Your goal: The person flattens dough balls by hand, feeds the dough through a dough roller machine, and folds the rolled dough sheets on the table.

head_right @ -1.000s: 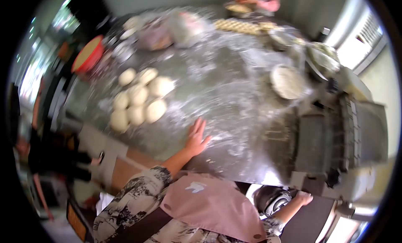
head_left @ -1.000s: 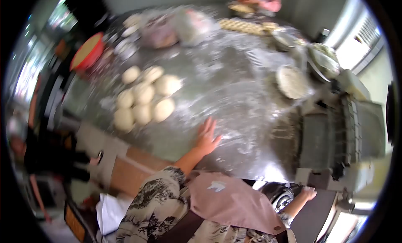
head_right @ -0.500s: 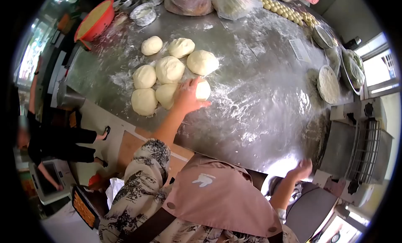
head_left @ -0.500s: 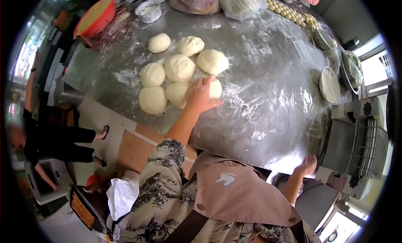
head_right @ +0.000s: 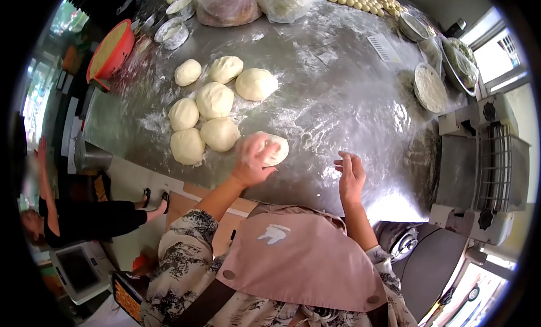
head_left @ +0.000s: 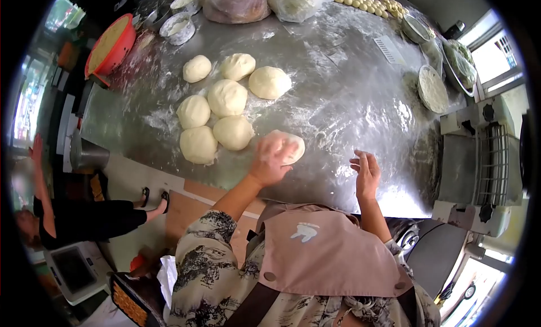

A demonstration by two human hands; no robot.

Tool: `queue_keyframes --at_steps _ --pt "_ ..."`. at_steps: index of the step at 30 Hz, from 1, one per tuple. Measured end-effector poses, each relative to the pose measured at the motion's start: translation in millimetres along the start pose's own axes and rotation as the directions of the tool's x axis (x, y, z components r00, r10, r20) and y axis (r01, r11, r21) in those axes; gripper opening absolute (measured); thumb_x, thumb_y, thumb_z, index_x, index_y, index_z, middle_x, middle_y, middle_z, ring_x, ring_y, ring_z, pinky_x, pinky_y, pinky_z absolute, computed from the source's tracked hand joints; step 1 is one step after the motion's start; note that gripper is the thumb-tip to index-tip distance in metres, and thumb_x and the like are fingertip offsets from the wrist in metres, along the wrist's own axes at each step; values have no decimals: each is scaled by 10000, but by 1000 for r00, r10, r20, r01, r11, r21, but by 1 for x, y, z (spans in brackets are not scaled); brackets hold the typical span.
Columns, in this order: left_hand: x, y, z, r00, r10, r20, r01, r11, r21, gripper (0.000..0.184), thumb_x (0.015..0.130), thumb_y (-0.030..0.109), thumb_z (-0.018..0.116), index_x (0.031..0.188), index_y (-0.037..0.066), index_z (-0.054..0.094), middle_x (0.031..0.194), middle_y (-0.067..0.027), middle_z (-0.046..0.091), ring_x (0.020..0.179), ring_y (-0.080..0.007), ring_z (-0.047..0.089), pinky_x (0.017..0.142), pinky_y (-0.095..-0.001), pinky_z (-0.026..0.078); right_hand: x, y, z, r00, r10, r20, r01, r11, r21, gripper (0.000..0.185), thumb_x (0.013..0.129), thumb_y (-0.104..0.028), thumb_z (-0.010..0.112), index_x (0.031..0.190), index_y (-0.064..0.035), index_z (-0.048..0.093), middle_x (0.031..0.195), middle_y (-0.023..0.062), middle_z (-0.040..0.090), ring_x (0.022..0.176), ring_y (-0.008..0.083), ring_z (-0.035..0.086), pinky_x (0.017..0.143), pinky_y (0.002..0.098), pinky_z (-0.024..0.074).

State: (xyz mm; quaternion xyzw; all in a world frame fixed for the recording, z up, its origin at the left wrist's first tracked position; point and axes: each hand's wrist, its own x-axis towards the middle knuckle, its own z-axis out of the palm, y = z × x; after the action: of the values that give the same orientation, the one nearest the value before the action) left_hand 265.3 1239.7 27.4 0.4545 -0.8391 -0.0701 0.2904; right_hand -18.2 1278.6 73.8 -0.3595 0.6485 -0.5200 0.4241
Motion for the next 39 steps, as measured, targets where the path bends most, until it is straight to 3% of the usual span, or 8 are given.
queue_keyframes --at_steps 3,7,10,14,18,24,27,39 --pt "33 7 -32 992 -122 29 110 960 258 835 528 383 850 1293 261 541 1250 -95 540 1144 -345 520 965 -460 420 7 11 -7 998 42 42 -43 999 5 261 978 -222 501 1035 7 611 1011 85 653 816 156 631 725 279 506" --pt "50 6 6 930 -337 144 331 941 64 687 652 357 810 1250 119 571 1063 -115 649 1033 -276 618 829 -371 510 10 15 -21 996 69 49 -70 997 20 263 970 -231 509 1033 4 611 1002 80 660 816 159 642 724 279 513" --pt "70 22 36 591 -711 380 760 335 -557 629 701 323 791 1220 34 588 1009 -139 682 879 -230 666 743 -321 536 7 13 -38 990 136 37 -137 990 28 279 967 -247 504 1014 5 614 974 76 659 818 151 641 724 274 512" --pt "82 83 67 706 -355 613 677 83 -731 492 724 234 797 1125 -4 642 998 -105 685 855 -152 650 763 -267 510 7 19 -70 986 164 -40 -162 986 46 325 961 -288 495 1041 4 615 958 107 669 818 178 651 743 295 513" --pt "109 111 88 973 -168 156 188 975 -121 404 799 239 715 1148 47 642 1173 -138 627 1090 -306 575 942 -397 443 16 31 -98 989 10 -148 -69 913 -401 334 963 -280 472 1097 -7 609 1007 182 647 901 291 637 835 366 489" --pt "109 149 114 960 200 197 -140 949 -282 393 811 306 616 1144 98 613 1195 -121 611 1071 -310 584 928 -399 442 39 -3 -60 874 -429 228 482 708 -517 370 933 -292 483 1181 -29 564 1212 223 557 1155 401 504 987 449 398" --pt "86 160 117 935 244 256 -214 967 -139 413 791 304 589 1149 98 603 1174 -113 591 1126 -295 509 994 -410 379 32 14 -51 715 -457 530 695 377 -612 438 898 -345 507 1221 -52 543 1272 201 524 1217 398 451 1033 494 343" --pt "151 155 105 763 73 642 -85 996 -11 717 817 474 555 1429 154 366 1491 -153 301 1396 -308 230 1112 -577 170 91 8 -49 767 -358 533 642 402 -653 464 876 -415 500 1227 -117 557 1332 120 504 1275 346 420 1067 517 284"
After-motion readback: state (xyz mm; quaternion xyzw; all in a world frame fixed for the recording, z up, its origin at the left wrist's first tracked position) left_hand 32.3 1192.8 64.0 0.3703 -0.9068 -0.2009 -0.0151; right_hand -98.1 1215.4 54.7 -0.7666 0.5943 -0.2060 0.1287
